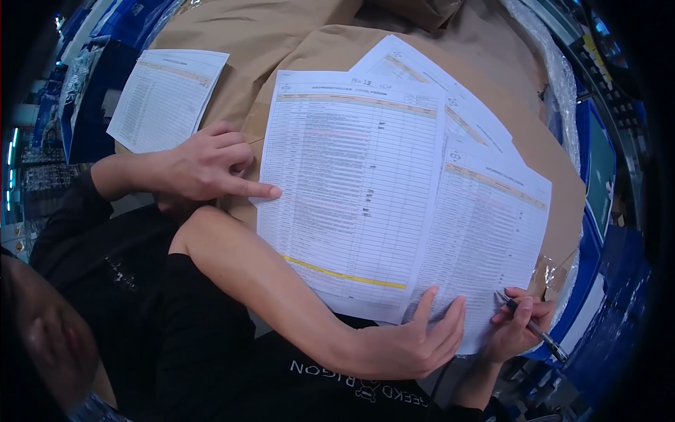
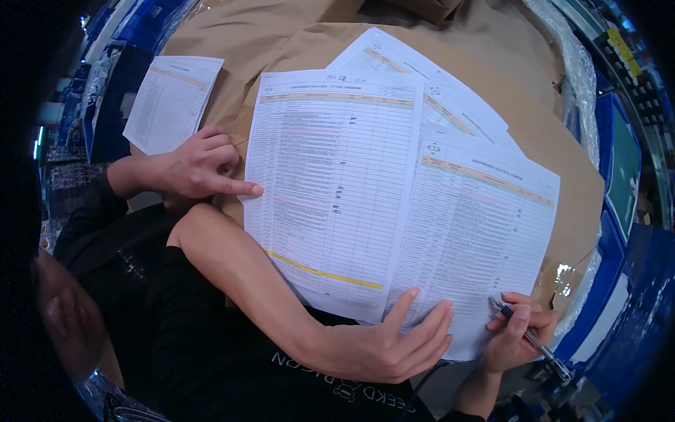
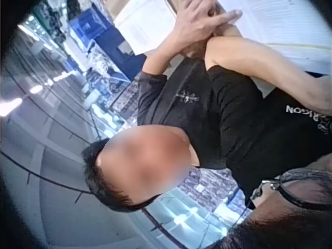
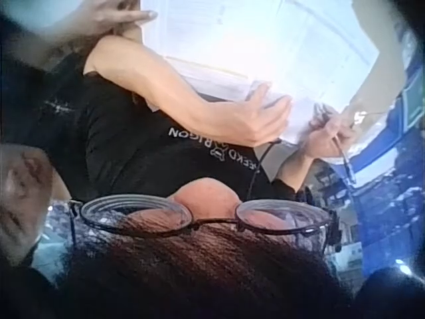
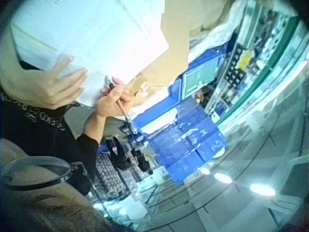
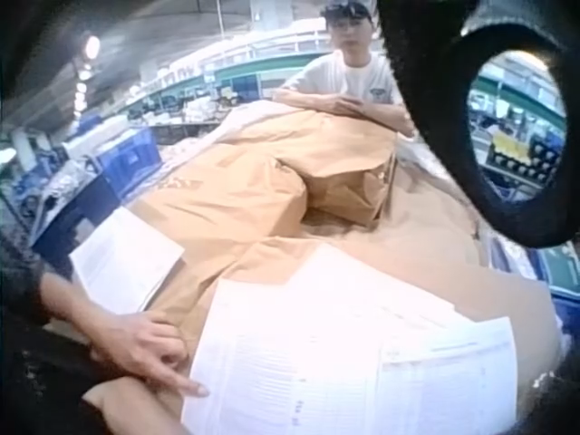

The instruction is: Reviewing inventory logs and checking off items using a pen.

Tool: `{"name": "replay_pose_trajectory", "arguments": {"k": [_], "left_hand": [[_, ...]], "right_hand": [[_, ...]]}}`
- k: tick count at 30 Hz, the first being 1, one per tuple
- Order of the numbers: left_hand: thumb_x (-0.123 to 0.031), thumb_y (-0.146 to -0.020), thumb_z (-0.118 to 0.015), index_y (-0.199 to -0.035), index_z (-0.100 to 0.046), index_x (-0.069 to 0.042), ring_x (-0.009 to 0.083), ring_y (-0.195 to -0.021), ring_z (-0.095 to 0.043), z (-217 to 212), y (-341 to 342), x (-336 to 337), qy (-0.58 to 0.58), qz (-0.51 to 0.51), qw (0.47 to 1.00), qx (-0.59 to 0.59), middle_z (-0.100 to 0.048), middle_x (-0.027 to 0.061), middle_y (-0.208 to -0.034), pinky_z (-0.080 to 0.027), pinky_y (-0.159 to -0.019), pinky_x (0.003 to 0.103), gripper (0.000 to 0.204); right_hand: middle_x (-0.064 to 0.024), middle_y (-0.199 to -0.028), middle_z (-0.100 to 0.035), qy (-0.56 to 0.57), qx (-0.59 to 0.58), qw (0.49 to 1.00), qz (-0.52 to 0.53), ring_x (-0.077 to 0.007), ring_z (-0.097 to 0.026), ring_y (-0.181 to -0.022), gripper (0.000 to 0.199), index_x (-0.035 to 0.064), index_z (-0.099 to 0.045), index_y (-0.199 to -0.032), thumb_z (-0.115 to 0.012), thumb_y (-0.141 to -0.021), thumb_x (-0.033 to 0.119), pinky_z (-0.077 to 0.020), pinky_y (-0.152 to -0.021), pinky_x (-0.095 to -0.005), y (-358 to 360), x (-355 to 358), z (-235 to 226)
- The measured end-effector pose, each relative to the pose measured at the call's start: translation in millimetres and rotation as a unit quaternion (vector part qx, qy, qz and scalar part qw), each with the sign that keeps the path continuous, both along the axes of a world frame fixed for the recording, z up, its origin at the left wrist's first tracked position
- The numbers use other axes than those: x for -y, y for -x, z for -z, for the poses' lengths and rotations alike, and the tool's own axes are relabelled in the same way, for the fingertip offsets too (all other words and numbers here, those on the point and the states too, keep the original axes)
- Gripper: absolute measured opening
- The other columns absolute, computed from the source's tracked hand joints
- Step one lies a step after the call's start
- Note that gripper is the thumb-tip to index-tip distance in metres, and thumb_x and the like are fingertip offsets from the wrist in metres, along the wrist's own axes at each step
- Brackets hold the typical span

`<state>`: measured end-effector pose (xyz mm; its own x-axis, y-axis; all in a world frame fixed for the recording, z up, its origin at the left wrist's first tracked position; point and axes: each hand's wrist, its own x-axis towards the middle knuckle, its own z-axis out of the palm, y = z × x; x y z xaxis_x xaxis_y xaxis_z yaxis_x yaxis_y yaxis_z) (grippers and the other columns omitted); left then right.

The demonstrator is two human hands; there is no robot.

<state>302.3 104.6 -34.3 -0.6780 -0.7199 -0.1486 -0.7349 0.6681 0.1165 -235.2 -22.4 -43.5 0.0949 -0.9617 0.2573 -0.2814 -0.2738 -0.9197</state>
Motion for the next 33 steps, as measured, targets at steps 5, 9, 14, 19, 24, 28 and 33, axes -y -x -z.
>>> {"name": "replay_pose_trajectory", "arguments": {"k": [5, 9, 14, 19, 24, 28, 33], "left_hand": [[-0.009, -0.09, -0.065, -0.148, -0.056, -0.037, 0.0178, -0.081, -0.044, -8, 9, 6, 0.02, 0.024, 0.999, -0.032, -0.041, 0.0002, -0.089, -0.041, -0.081, 0.037, 0.065], [-0.008, -0.089, -0.065, -0.148, -0.056, -0.037, 0.018, -0.081, -0.044, -8, 8, 6, 0.008, 0.003, 1.0, -0.019, -0.041, 0.0005, -0.09, -0.04, -0.082, 0.037, 0.066], [-0.011, -0.091, -0.061, -0.149, -0.053, -0.038, 0.0179, -0.082, -0.046, 22, -26, -22, 0.006, 0.022, 1.0, -0.018, -0.043, 0.001, -0.09, -0.04, -0.082, 0.038, 0.065], [-0.018, -0.095, -0.058, -0.151, -0.05, -0.038, 0.018, -0.088, -0.052, -30, 34, 28, -0.014, 0.013, 1.0, -0.005, -0.051, 0.0035, -0.099, -0.041, -0.087, 0.038, 0.059], [-0.032, -0.092, -0.056, -0.128, -0.064, -0.01, 0.033, -0.115, -0.06, -45, 266, 58, 0.13, 0.013, 0.983, -0.128, -0.064, 0.0213, -0.122, -0.056, -0.086, 0.047, 0.043], [-0.036, -0.091, -0.056, -0.121, -0.066, -0.001, 0.042, -0.118, -0.063, -6, 316, 28, 0.168, 0.035, 0.974, -0.147, -0.068, 0.0272, -0.118, -0.059, -0.077, 0.057, 0.048], [-0.037, -0.09, -0.056, -0.122, -0.067, -0.002, 0.041, -0.118, -0.063, 3, 311, 19, 0.169, 0.028, 0.976, -0.135, -0.068, 0.0268, -0.12, -0.059, -0.079, 0.055, 0.048]], "right_hand": [[-0.0218, -0.085, -0.069, -0.008, -0.005, 1.0, 0.008, -0.0043, -0.045, -0.045, 0.029, 0.0028, -0.044, -0.088, -0.061, -0.103, 0.021, -0.0391, -0.047, -0.0159, 0, 0, 0], [-0.0217, -0.085, -0.069, -0.01, 0.0, 1.0, 0.011, -0.0046, -0.046, -0.045, 0.03, 0.0029, -0.044, -0.088, -0.061, -0.103, 0.022, -0.0393, -0.046, -0.0165, 2, -1, 1], [-0.0217, -0.086, -0.069, -0.013, 0.009, 1.0, 0.006, -0.0051, -0.047, -0.046, 0.029, 0.0033, -0.044, -0.088, -0.061, -0.103, 0.021, -0.0398, -0.045, -0.0171, 2, 0, 1], [-0.0207, -0.086, -0.07, -0.036, 0.058, 0.997, 0.021, -0.0062, -0.05, -0.046, 0.024, 0.005, -0.044, -0.089, -0.061, -0.102, 0.016, -0.0422, -0.044, -0.0181, -3, -3, 3], [-0.0231, -0.082, -0.069, -0.038, 0.043, 0.998, -0.009, -0.0083, -0.053, -0.049, 0.023, 0.0039, -0.042, -0.09, -0.059, -0.103, 0.012, -0.0446, -0.047, -0.0197, -1, -2, 2], [-0.0246, -0.085, -0.07, -0.017, 0.009, 0.999, -0.039, -0.0081, -0.052, -0.048, 0.023, 0.0033, -0.042, -0.09, -0.058, -0.103, 0.013, -0.0452, -0.048, -0.0193, 1, 1, -2], [-0.0252, -0.088, -0.071, -0.023, 0.008, 0.999, -0.039, -0.0076, -0.052, -0.048, 0.023, 0.003, -0.042, -0.09, -0.057, -0.104, 0.014, -0.0455, -0.049, -0.019, -1, 2, -2]]}}
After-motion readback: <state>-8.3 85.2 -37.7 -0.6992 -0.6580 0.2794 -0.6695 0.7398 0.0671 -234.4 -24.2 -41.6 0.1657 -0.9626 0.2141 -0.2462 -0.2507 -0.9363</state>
